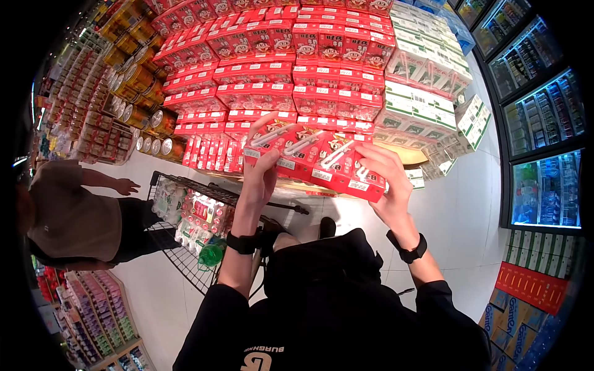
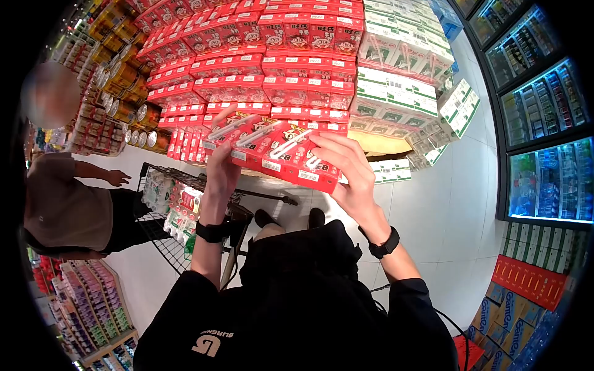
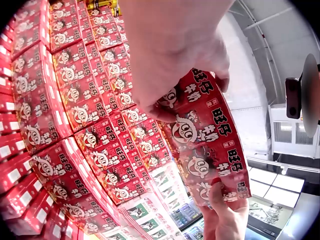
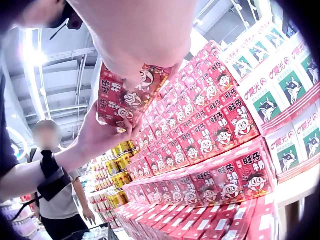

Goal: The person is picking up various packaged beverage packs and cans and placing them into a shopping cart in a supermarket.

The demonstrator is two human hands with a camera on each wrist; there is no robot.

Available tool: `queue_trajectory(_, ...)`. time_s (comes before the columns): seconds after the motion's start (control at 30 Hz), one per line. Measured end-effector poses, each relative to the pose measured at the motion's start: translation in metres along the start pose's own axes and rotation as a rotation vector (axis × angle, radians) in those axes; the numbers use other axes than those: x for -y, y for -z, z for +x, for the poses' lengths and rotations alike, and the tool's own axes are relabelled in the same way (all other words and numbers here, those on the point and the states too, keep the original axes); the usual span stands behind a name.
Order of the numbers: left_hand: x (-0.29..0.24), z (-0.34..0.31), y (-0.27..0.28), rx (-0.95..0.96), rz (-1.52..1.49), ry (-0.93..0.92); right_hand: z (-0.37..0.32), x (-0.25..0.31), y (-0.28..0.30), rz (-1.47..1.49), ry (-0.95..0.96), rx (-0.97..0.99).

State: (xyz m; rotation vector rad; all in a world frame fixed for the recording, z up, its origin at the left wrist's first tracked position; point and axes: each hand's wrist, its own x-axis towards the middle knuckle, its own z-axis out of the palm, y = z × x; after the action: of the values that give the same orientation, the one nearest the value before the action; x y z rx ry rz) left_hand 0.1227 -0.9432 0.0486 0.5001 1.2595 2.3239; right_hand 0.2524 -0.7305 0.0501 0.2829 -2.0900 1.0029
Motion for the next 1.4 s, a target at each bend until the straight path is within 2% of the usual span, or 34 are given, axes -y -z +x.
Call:
queue_trajectory(0.17, 0.004, 0.0, -0.006, 0.019, -0.026, -0.02, -0.01, -0.002, 0.012, -0.118, 0.08, 0.005)
queue_trajectory(0.3, 0.003, 0.0, -0.011, 0.051, 0.09, -0.097, -0.012, -0.013, 0.017, -0.178, 0.155, 0.005)
queue_trajectory(0.37, -0.004, -0.002, -0.021, 0.007, 0.137, -0.068, -0.008, -0.012, 0.018, -0.083, 0.045, 0.004)
queue_trajectory(0.43, -0.016, -0.002, -0.021, -0.016, 0.271, 0.068, -0.014, -0.02, 0.016, 0.001, -0.106, 0.01)
queue_trajectory(0.47, -0.019, -0.002, -0.021, -0.026, 0.336, 0.136, -0.017, -0.019, 0.015, 0.168, -0.317, -0.019)
queue_trajectory(0.5, -0.015, -0.005, -0.025, -0.118, 0.442, 0.08, -0.018, -0.014, 0.012, 0.336, -0.526, -0.048)
queue_trajectory(0.53, -0.016, -0.006, -0.027, -0.108, 0.502, 0.111, -0.018, -0.013, 0.011, 0.505, -0.733, -0.077)
queue_trajectory(0.6, -0.021, -0.008, -0.031, -0.093, 0.625, 0.174, -0.022, -0.023, 0.007, 0.543, -0.721, -0.034)
queue_trajectory(0.67, -0.022, -0.014, -0.043, -0.151, 0.588, 0.119, -0.024, -0.03, 0.002, 0.612, -0.742, -0.041)
queue_trajectory(0.73, -0.031, -0.021, -0.069, -0.186, 0.658, 0.126, -0.03, -0.036, -0.009, 0.842, -0.976, -0.123)
queue_trajectory(0.8, -0.012, -0.027, -0.079, -0.14, 0.971, -0.186, -0.031, -0.039, -0.023, 1.145, -1.129, -0.247)
queue_trajectory(0.87, -0.012, -0.036, -0.105, -0.099, 1.011, -0.279, -0.042, -0.05, -0.04, 1.333, -1.158, -0.201)
queue_trajectory(0.93, -0.007, -0.037, -0.114, -0.127, 1.085, -0.377, -0.044, -0.05, -0.043, 1.442, -1.226, -0.049)
queue_trajectory(0.97, -0.005, -0.037, -0.117, -0.14, 1.123, -0.426, -0.044, -0.046, -0.051, 1.508, -1.282, -0.176)
queue_trajectory(1.07, -0.002, -0.036, -0.119, -0.197, 1.156, -0.545, -0.033, -0.028, -0.048, 1.415, -1.267, -0.175)
queue_trajectory(1.1, -0.002, -0.036, -0.115, -0.183, 1.233, -0.586, -0.034, -0.029, -0.051, 1.424, -1.187, -0.167)
queue_trajectory(1.17, -0.002, -0.035, -0.103, -0.154, 1.384, -0.669, -0.033, -0.027, -0.049, 1.353, -1.219, -0.215)
queue_trajectory(1.33, -0.003, -0.036, -0.095, -0.179, 1.363, -0.642, -0.028, -0.022, -0.042, 1.286, -1.323, -0.245)
queue_trajectory(1.4, -0.003, -0.035, -0.093, -0.172, 1.351, -0.645, -0.029, -0.024, -0.038, 1.277, -1.342, -0.198)
